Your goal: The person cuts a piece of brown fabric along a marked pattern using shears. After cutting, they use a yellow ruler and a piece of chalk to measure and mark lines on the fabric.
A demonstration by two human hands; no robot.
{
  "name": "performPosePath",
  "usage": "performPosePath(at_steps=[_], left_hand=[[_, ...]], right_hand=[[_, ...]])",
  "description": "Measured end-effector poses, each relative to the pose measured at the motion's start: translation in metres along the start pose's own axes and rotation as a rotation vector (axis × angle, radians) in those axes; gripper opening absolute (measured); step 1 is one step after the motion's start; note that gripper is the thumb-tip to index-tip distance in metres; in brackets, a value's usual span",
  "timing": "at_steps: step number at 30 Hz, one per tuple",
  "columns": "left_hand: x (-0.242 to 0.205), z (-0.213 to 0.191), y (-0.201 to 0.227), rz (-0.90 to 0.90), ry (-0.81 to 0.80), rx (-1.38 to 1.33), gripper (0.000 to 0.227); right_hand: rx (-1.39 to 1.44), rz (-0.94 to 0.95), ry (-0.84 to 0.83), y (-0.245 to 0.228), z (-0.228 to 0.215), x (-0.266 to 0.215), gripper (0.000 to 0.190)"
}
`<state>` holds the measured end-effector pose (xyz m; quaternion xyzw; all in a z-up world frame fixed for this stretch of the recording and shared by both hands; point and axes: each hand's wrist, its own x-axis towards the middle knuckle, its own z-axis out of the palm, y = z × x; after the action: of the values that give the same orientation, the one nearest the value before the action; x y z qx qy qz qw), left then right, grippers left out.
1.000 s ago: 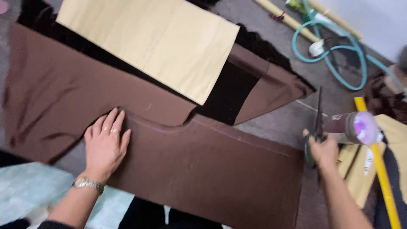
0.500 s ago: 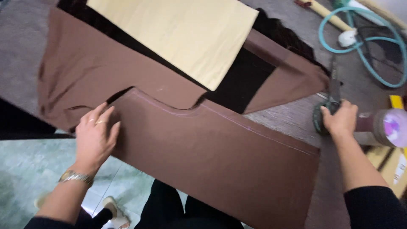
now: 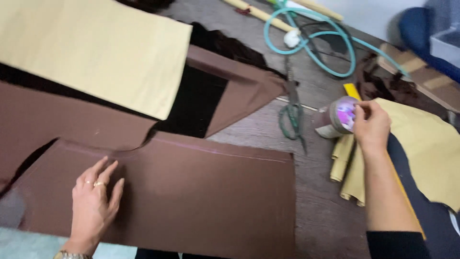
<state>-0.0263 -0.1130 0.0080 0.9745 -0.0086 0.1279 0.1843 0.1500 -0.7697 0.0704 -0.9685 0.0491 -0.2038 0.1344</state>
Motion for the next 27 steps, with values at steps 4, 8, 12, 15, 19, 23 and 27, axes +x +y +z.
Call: performPosePath(at_steps=[4, 8, 12, 15, 19, 23, 27], left_hand=[[0.002, 0.013, 0.028, -0.009, -0.049, -0.043, 0.045], [0.005, 0.022, 0.047, 0.059, -0.039, -0.072, 0.044], [0.006, 0.028, 0.057, 0.059, -0.057, -0.086, 0.044], [0.003, 0.033, 0.059, 0.042, -0.077, -0.072, 0.045], [-0.004, 0.037, 0.062, 0.008, -0.082, -0.073, 0.044], [-0.009, 0.044, 0.055, 0.071, 0.017, -0.055, 0.041], [-0.018, 0.048, 0.040, 0.039, 0.012, -0.057, 0.042]], right_hand=[[-0.052, 0.219, -0.194, 0.058, -0.019, 0.001, 0.012], [-0.258, 0.201, -0.359, 0.063, -0.014, 0.000, 0.015], [-0.352, 0.161, -0.368, 0.033, -0.018, 0.002, 0.017], [-0.421, 0.133, -0.424, 0.040, -0.009, 0.009, 0.026], [-0.472, 0.113, -0.452, 0.025, -0.003, 0.012, 0.022], [-0.367, 0.147, -0.392, 0.017, -0.005, 0.018, 0.016], [0.028, 0.357, -0.207, 0.017, -0.022, 0.003, 0.011]])
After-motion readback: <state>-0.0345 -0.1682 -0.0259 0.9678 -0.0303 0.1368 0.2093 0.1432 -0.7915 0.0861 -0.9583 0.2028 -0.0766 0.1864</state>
